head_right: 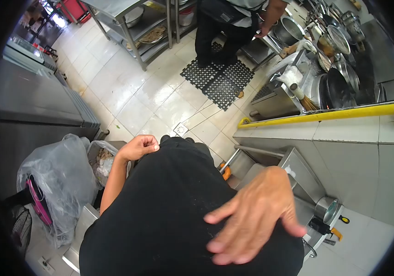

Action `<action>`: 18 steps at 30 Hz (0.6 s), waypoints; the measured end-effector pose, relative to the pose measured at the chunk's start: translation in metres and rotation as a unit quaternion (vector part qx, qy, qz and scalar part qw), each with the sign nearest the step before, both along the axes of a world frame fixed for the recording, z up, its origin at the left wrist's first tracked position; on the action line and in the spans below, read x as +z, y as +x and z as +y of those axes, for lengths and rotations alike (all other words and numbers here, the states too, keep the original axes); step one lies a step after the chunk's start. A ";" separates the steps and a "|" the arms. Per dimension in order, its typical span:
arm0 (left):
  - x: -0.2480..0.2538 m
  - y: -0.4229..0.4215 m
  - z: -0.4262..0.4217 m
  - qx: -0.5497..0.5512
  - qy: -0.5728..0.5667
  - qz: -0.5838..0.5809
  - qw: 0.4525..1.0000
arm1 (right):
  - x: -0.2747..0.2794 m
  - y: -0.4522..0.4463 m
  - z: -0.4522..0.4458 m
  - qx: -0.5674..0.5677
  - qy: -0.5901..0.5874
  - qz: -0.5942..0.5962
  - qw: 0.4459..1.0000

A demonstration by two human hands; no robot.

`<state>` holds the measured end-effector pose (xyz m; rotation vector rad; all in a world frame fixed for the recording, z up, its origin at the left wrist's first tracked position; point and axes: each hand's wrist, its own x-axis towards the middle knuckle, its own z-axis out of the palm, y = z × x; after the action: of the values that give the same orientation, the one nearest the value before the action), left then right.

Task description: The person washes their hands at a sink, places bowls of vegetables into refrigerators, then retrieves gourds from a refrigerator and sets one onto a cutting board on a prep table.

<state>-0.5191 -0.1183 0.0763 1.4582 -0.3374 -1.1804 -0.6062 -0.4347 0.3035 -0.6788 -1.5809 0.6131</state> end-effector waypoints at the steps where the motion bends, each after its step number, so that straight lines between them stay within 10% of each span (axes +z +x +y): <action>1: 0.000 -0.001 0.002 -0.005 -0.002 0.000 1.000 | -0.011 -0.013 -0.013 -0.015 0.038 0.047 0.998; 18: 0.143 0.023 -0.094 -0.232 -0.182 -0.243 0.924 | -0.001 -0.029 0.002 -0.167 0.034 0.046 0.984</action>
<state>-0.4958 -0.2123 0.2191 1.3575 -1.2362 -1.0246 -0.6352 -0.4325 0.3021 -0.8302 -1.3563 0.3338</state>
